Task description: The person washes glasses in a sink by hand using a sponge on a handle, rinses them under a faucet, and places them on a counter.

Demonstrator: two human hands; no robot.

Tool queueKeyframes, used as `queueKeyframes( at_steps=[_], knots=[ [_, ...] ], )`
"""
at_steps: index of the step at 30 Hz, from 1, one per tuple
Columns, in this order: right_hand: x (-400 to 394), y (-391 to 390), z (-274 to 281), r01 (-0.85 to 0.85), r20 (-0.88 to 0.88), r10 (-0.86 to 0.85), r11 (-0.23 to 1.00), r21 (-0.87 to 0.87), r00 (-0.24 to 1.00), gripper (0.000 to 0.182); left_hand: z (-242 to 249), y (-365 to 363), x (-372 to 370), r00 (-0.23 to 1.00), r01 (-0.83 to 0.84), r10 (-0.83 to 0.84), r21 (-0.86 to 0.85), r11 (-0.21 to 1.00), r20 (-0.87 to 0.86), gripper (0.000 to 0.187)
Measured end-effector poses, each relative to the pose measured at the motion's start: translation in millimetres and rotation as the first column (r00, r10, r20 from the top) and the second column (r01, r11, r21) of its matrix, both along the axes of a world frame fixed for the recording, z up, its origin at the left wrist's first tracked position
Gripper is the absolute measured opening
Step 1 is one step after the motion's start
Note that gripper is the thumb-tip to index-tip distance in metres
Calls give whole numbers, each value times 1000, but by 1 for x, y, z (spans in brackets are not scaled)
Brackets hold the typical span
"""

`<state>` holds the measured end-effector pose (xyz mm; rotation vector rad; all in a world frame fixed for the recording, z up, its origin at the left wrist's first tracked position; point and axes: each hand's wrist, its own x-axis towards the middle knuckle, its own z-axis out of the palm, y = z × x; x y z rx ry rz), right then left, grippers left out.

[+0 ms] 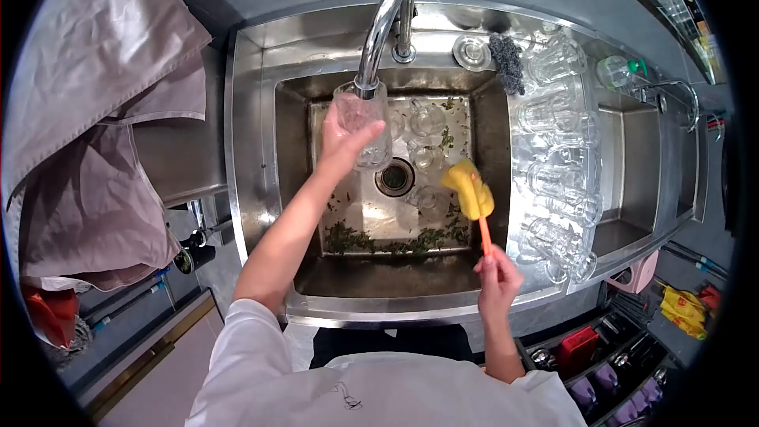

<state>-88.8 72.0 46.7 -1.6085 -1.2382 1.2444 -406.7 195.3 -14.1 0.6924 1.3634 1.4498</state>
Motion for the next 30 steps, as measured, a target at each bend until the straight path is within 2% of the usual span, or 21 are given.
queueKeyframes(
  at_steps=[1, 2, 3, 4, 5, 7, 8, 10, 11, 12, 13, 15, 16, 18, 19, 21, 24, 26, 29, 30],
  knots=[
    [3, 11, 3, -13, 12, 13, 1000, -14, 1000, 25, 6, -3, -1, 992, 69, -64, 35, 997, -112, 57],
    [2, 24, 9, -32, 25, 31, 998, 49, 999, 25, 12, -5, -3, 992, 69, -65, 32, 997, -107, 57],
    [-2, 40, 16, -53, 39, 49, 992, 114, 998, 25, 17, -7, -7, 917, 129, -104, 39, 991, -386, 57],
    [-7, 57, 30, -112, 140, 95, 987, 117, 986, 23, 20, -9, -10, 763, 189, -129, 28, 982, -633, 57],
    [-13, 75, 45, -171, 239, 140, 978, 116, 961, 22, 22, -10, -12, 765, 189, -129, 30, 981, -631, 57],
    [-35, 110, 67, -334, 345, 277, 935, 118, 897, 20, 24, -10, -16, 652, 255, -185, -17, 967, -736, 73],
    [-45, 125, 65, -429, 432, 323, 887, 174, 842, 18, 26, -12, -18, 652, 257, -183, -13, 966, -736, 73],
    [-73, 156, 74, -701, 632, 522, 711, 49, 573, 18, 31, -16, -18, 523, 264, -117, 30, 964, -844, 76],
    [-85, 171, 66, -756, 661, 584, 654, -38, 472, 19, 32, -18, -19, 532, 282, -110, 53, 958, -840, 76],
    [-97, 185, 50, -816, 674, 615, 577, -31, 409, 20, 31, -21, -23, 419, 332, -171, -26, 943, -892, 75],
    [-115, 194, 47, -857, 702, 666, 490, -158, 252, 18, 31, -23, -24, 298, 373, -226, -105, 922, -927, 75],
    [-154, 201, 27, -901, 692, 718, 345, -263, 73, 16, 30, -31, -21, 318, 390, -336, -200, 899, -887, 76],
    [-149, 210, 26, -892, 709, 701, 364, -269, 72, 16, 28, -33, -19, 328, 405, -320, -173, 898, -889, 76],
    [-150, 219, 18, -950, 713, 685, 300, -90, 149, 12, 23, -44, -24, 268, 392, -443, -324, 861, -855, 74],
    [-139, 221, 18, -931, 742, 663, 326, -163, 103, 11, 23, -45, -25, 271, 385, -448, -331, 862, -852, 74],
    [-113, 212, 23, -903, 716, 686, 379, -200, 129, 11, 20, -54, -30, 314, 350, -359, -244, 904, -879, 75],
    [-130, 183, 20, -914, 588, 801, 316, -255, 113, 14, 3, -51, -28, 335, 362, -445, -323, 875, -830, 73],
    [-157, 186, 6, -967, 615, 786, 200, -156, 63, 17, -4, -55, -23, 345, 387, -463, -325, 863, -817, 73],
    [-167, 224, -19, -953, 598, 796, 244, -179, 91, 17, -10, -51, -21, 378, 345, -412, -287, 894, -829, 79],
    [-161, 230, -17, -945, 585, 803, 272, -183, 118, 16, -6, -48, -22, 433, 344, -416, -281, 896, -800, 78]
  ],
)
